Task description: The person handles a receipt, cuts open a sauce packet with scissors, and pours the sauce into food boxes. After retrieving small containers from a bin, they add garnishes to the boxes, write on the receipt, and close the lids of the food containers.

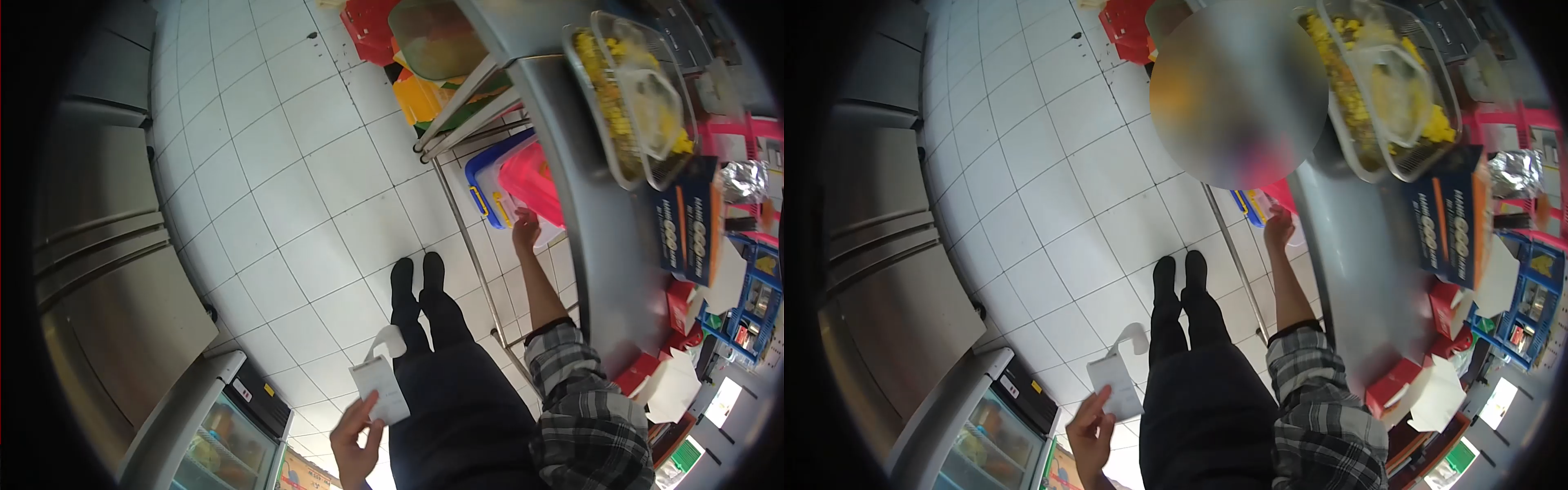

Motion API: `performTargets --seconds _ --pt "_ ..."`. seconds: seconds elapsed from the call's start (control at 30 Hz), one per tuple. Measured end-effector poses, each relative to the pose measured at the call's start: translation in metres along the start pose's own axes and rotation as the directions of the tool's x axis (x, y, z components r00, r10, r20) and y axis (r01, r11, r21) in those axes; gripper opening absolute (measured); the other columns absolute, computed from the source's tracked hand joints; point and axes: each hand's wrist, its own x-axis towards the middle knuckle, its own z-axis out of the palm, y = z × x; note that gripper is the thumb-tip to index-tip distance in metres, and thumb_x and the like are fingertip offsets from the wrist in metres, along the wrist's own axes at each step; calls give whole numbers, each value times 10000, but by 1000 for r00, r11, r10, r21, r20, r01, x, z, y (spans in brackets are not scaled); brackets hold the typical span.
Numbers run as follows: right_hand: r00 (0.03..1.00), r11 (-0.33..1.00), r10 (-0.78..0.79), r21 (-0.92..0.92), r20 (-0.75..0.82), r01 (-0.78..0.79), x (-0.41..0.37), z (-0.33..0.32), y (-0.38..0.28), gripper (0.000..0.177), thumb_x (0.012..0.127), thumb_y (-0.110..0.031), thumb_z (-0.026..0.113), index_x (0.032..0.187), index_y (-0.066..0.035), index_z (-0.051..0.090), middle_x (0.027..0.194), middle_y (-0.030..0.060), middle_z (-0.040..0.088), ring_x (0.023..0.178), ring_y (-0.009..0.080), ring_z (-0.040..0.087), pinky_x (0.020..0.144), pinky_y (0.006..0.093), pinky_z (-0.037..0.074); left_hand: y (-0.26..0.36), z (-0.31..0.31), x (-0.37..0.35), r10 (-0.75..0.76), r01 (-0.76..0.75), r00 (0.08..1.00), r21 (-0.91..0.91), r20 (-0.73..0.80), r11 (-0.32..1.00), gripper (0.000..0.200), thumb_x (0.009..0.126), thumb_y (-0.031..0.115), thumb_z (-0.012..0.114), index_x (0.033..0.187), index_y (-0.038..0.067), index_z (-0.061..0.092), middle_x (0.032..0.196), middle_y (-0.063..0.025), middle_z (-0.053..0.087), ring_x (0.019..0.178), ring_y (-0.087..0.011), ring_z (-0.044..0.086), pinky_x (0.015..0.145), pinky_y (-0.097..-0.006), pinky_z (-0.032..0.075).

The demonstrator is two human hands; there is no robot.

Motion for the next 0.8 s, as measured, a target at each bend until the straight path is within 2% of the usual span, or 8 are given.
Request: performTargets --seconds 0.07,0.1,0.13,0.33,0.4,0.57,0.63,0.8 --pt "973 960 199 -225 120 -168 15 -13 -27 187 814 -8 469 958 7 588 1002 177 652 979 305 635 858 399 471 -19 14 4 -59 51 996 -115 -64 992 381 834 -19 616 1213 10 613 1121 -84 615 846 -64 519 663 -187 439" --pt "986 995 -73 -81 -151 61 20 11 7 265 815 -45 487 1052 10 592 1020 210 635 1013 362 594 908 424 443 -25 21 6 -102 90 994 -205 -47 974 362 851 -18 600 1212 -10 605 1164 -106 616 968 -93 547 776 -212 451" --pt "987 994 -65 -94 -150 51 20 9 17 265 815 -45 487 1052 10 592 1020 210 635 1013 362 594 908 424 443 -21 19 11 57 -59 997 61 47 996 433 878 101 636 1296 41 541 1230 -139 609 1134 -207 563 934 -328 443" --pt "981 992 -128 -39 -145 124 41 15 72 313 860 -118 528 1145 5 568 1181 215 580 1129 361 517 987 429 388 -21 43 33 -90 84 991 65 98 994 384 870 17 605 1253 44 582 1269 -112 594 1149 -219 564 931 -333 451" --pt "972 971 -237 22 -5 237 60 30 101 471 919 -333 570 1261 -16 501 1304 203 506 1223 338 460 1011 421 379 -22 45 39 -105 98 990 78 98 992 384 869 13 604 1252 42 581 1262 -114 598 1147 -221 568 925 -334 455" --pt "985 963 -55 271 163 9 75 21 120 476 916 -344 563 1266 -27 500 1300 189 511 1234 331 450 1024 423 369 -37 49 42 -202 192 975 102 90 976 378 875 4 597 1250 38 581 1230 -120 618 1037 -202 614 890 -327 471" --pt "979 931 -1 357 202 -73 78 24 124 479 915 -348 560 1269 -31 500 1299 183 512 1238 328 446 1029 423 365 -40 54 46 -3 -1 1000 154 30 988 366 883 45 610 1248 44 584 1194 -114 638 873 -161 628 830 -312 488" --pt "937 741 125 597 327 -307 92 30 144 484 912 -358 554 1274 -42 499 1296 169 517 1249 321 435 1041 425 354 -56 56 50 -213 198 974 176 70 964 362 887 71 615 1248 48 587 1188 -112 642 817 -150 617 810 -310 493"
